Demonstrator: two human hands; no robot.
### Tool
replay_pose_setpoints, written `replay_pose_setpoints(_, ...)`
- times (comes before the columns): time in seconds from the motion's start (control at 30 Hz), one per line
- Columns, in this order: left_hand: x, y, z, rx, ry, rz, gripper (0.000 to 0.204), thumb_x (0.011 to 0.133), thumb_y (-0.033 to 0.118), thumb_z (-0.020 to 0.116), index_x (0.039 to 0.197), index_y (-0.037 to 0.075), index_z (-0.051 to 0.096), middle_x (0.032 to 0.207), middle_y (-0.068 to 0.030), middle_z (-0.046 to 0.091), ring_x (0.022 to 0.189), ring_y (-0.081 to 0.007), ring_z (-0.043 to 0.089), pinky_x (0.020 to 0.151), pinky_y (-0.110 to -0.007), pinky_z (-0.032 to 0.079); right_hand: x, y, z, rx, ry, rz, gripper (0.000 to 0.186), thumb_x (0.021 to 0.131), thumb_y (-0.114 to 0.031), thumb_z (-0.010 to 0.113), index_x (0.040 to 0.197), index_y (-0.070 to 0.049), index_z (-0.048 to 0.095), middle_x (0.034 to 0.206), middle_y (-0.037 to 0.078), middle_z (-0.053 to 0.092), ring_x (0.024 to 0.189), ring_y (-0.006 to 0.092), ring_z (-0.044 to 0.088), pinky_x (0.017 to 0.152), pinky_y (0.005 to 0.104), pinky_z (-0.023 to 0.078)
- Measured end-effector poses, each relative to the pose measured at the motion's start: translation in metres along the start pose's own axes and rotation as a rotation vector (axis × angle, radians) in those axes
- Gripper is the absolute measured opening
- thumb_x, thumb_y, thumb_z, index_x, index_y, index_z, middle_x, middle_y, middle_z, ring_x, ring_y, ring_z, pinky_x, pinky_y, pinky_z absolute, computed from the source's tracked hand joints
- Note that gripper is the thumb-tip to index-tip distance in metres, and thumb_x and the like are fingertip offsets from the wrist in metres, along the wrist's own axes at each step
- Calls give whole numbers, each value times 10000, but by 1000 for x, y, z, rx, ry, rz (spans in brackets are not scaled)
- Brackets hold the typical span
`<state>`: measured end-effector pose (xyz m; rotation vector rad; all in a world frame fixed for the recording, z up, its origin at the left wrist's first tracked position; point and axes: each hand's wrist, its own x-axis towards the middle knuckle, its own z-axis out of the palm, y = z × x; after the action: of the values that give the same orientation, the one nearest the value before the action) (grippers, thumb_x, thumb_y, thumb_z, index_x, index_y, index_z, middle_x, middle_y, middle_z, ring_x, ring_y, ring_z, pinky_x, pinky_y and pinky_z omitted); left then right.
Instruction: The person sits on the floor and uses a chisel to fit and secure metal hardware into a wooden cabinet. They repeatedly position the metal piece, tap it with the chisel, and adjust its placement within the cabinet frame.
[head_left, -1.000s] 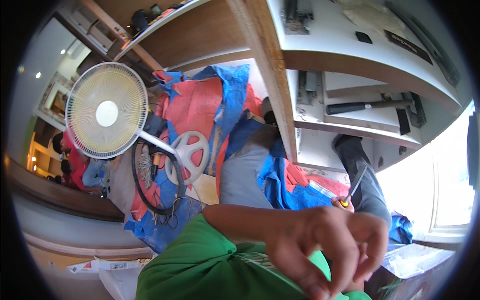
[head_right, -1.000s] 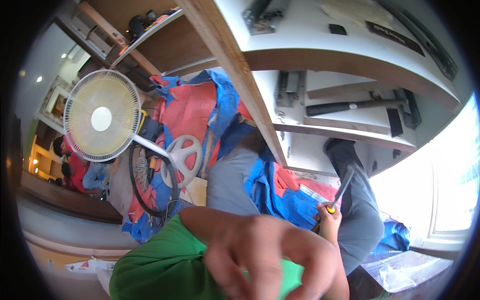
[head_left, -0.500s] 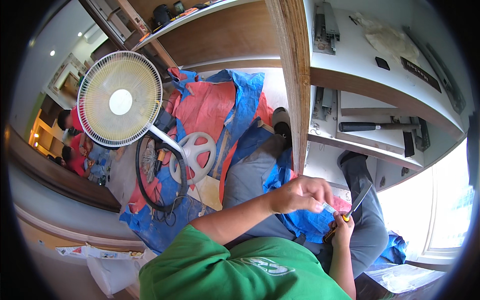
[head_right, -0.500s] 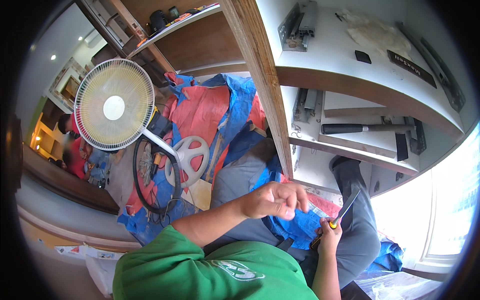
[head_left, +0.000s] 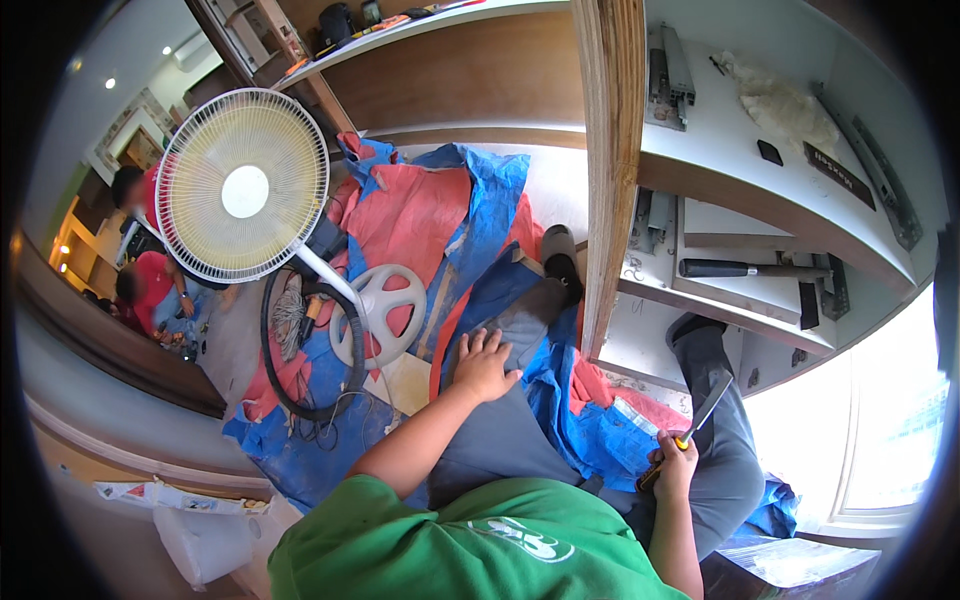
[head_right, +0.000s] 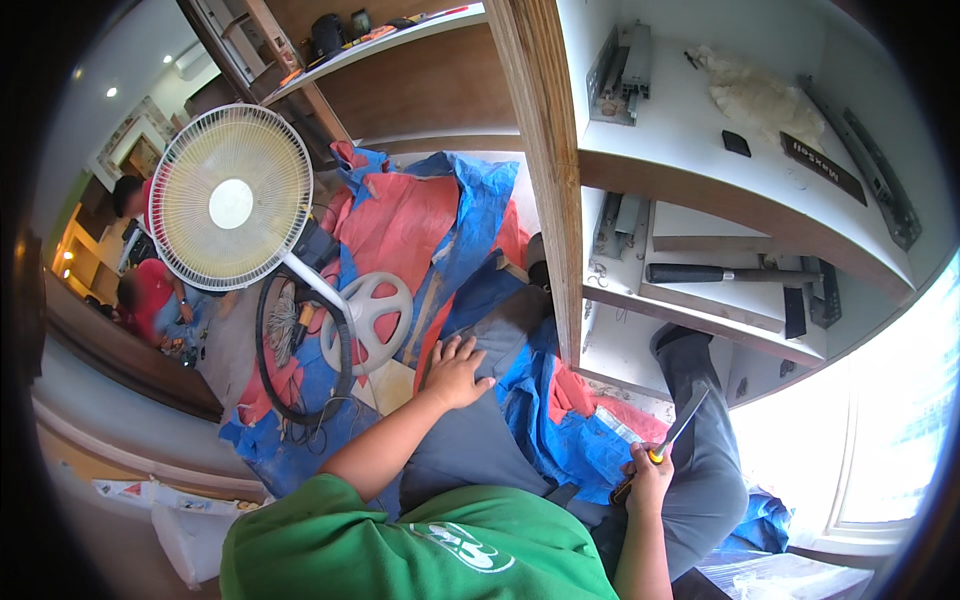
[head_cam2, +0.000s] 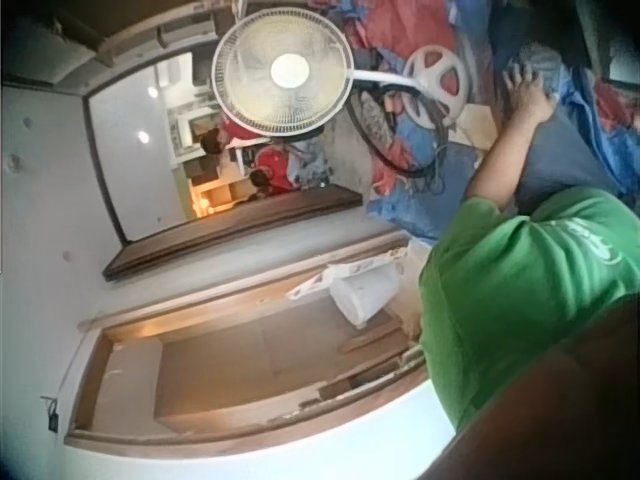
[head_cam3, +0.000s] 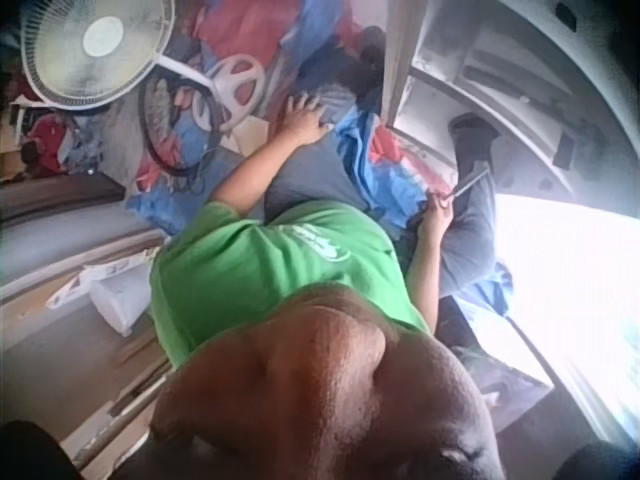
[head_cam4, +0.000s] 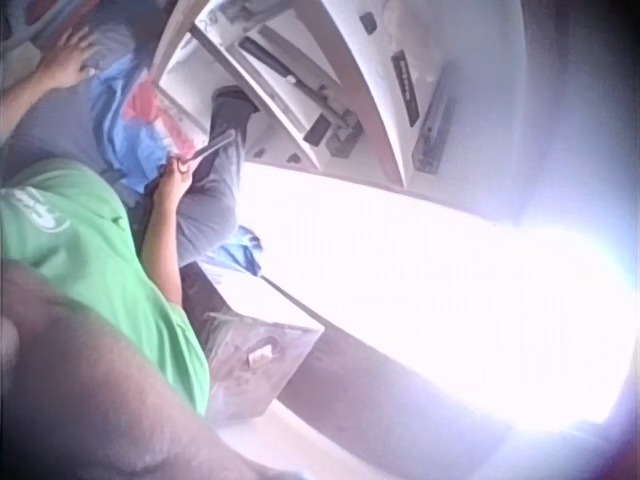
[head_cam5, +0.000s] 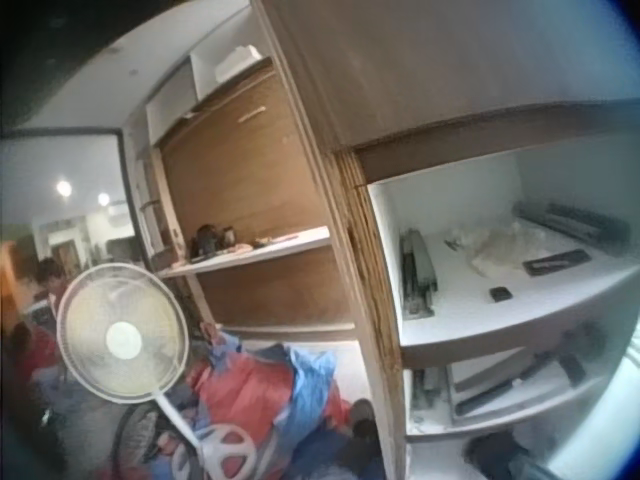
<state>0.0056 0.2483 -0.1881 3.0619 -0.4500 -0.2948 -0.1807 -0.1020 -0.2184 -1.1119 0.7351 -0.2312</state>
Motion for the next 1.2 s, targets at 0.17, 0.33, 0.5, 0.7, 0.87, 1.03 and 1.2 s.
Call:
replay_pose_setpoints(0.17,5,13,-8,38,-84,-1,587,945,518,588,1402,150,602,1630,-139,352,1537,-337,234,1234,-612,87,0,1,-3,-29,18,15,163,875,-73,739,889,-51,578,625,17,516,500,130,512,516,304,486)
replay_pose_setpoints(0.33,1,8,-6,46,-57,3,563,946,522,584,1374,160,628,1621,-128,371,1535,-319,246,1238,-595,99,0,1,-4,-41,34,17,164,891,-104,735,892,-71,574,604,14,505,477,138,505,500,301,479)
replay_pose_setpoints(0.5,-2,6,-1,17,-22,14,553,940,512,595,1362,158,639,1615,-120,384,1528,-315,261,1241,-585,102,-1,3,-4,-45,10,9,176,893,-105,735,886,-76,562,604,12,503,478,141,507,498,298,478)
replay_pose_setpoints(0.7,-4,5,2,-28,37,41,500,937,478,609,1299,140,678,1581,-141,431,1508,-334,299,1240,-591,108,-2,4,-7,-56,47,-12,180,891,-115,745,884,-72,571,599,14,505,474,148,511,497,303,482)
replay_pose_setpoints(0.87,-6,2,6,-55,82,59,482,930,470,614,1270,138,698,1556,-129,468,1499,-324,318,1242,-576,119,-5,2,-7,-70,61,-9,173,885,-108,745,892,-65,578,607,16,514,480,143,517,505,300,489)
replay_pose_setpoints(1.03,-9,-3,11,-103,118,82,472,928,464,616,1254,134,707,1522,-117,512,1482,-320,354,1244,-557,142,-10,4,-5,-97,43,-46,174,879,-96,749,900,-48,583,633,11,532,499,121,521,519,285,494)
replay_pose_setpoints(1.2,-10,-7,15,-121,179,113,455,923,461,622,1222,134,724,1480,-117,555,1459,-321,392,1236,-561,167,-11,5,-2,-129,37,-86,177,881,-95,750,880,-71,574,630,13,532,496,135,528,505,292,482)
